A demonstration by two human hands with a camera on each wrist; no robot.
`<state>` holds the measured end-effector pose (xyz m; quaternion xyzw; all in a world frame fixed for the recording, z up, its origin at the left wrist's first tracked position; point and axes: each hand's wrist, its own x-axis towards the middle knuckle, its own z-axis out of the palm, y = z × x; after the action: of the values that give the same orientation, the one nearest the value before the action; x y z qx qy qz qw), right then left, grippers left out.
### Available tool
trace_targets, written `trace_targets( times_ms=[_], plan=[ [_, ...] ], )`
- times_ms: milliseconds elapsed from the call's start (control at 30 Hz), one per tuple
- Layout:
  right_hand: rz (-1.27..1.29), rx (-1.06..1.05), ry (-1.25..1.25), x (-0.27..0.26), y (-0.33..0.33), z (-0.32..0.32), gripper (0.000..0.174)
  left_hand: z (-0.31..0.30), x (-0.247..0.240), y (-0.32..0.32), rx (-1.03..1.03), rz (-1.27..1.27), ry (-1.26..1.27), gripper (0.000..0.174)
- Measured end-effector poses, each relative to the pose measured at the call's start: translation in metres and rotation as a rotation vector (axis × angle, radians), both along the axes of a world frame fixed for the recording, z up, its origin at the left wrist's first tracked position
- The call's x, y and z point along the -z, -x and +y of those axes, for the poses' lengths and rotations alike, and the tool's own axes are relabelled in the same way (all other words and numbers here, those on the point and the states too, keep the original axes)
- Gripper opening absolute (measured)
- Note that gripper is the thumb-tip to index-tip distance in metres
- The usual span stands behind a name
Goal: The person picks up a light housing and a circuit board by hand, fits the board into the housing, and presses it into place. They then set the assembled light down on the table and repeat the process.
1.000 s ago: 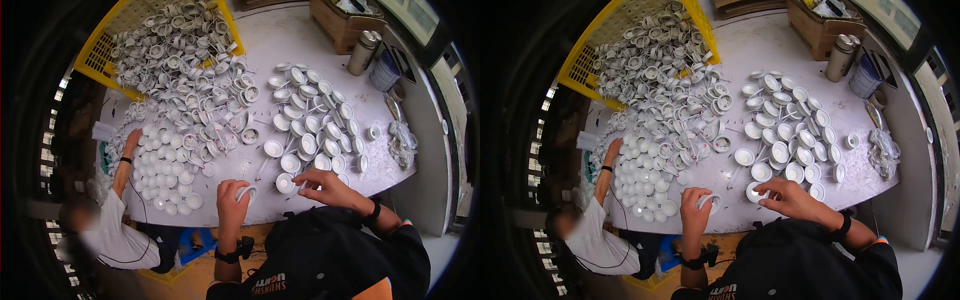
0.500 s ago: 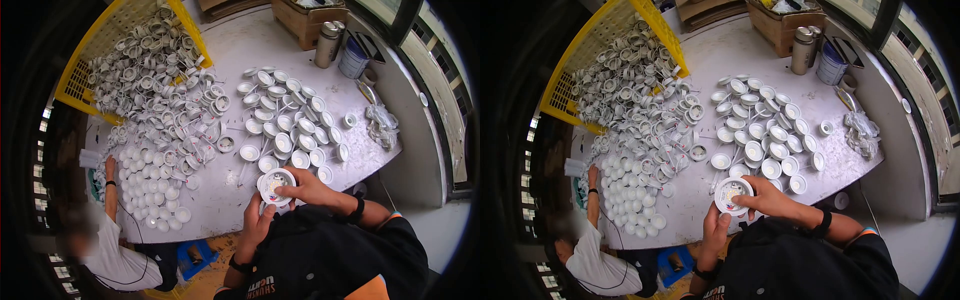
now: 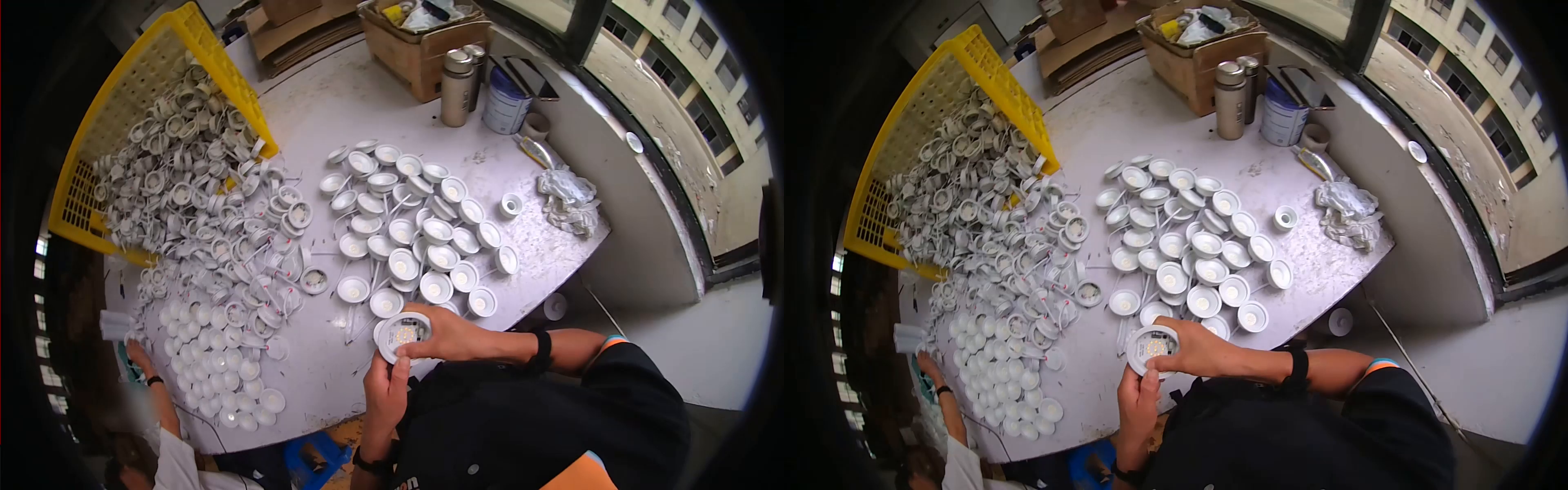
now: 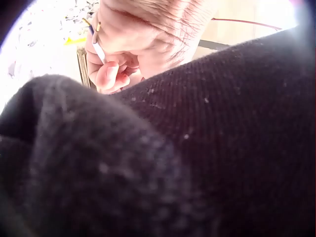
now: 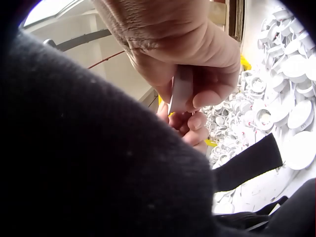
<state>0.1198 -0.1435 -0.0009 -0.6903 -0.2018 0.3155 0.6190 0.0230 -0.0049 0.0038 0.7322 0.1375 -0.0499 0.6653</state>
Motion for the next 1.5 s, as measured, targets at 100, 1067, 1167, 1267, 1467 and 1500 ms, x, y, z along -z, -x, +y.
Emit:
trace_targets(
  times_ms=[100, 1067, 1167, 1267, 1467, 1500],
  plan=[
    [0.191, -0.046, 0.007, 0.006, -0.016, -0.023, 0.037, -0.003, 0.004, -0.008, 0.007, -0.001, 0.104, 0.029],
    [-0.574, 0.741, 0.742, 0.121, -0.156, -0.196, 0.044, -0.003, 0.026, -0.025, -0.174, 0.119, 0.28, 0.025],
    [-0.622, 0.547, 0.46, 0.051, -0.126, -0.144, 0.047, -0.008, 0.017, -0.025, -0.138, 0.109, 0.232, 0.023],
    [-0.767, 0.188, 0.307, -0.007, -0.079, -0.093, 0.063, -0.011, 0.016, -0.026, -0.106, -0.018, 0.191, 0.031],
    [-0.885, -0.142, 0.171, -0.032, -0.032, -0.038, 0.068, -0.01, 0.013, -0.015, -0.084, -0.037, 0.136, 0.04],
    [-0.89, -0.145, 0.17, -0.03, -0.027, -0.034, 0.068, -0.011, 0.012, -0.014, -0.101, -0.037, 0.154, 0.042]
  ],
)
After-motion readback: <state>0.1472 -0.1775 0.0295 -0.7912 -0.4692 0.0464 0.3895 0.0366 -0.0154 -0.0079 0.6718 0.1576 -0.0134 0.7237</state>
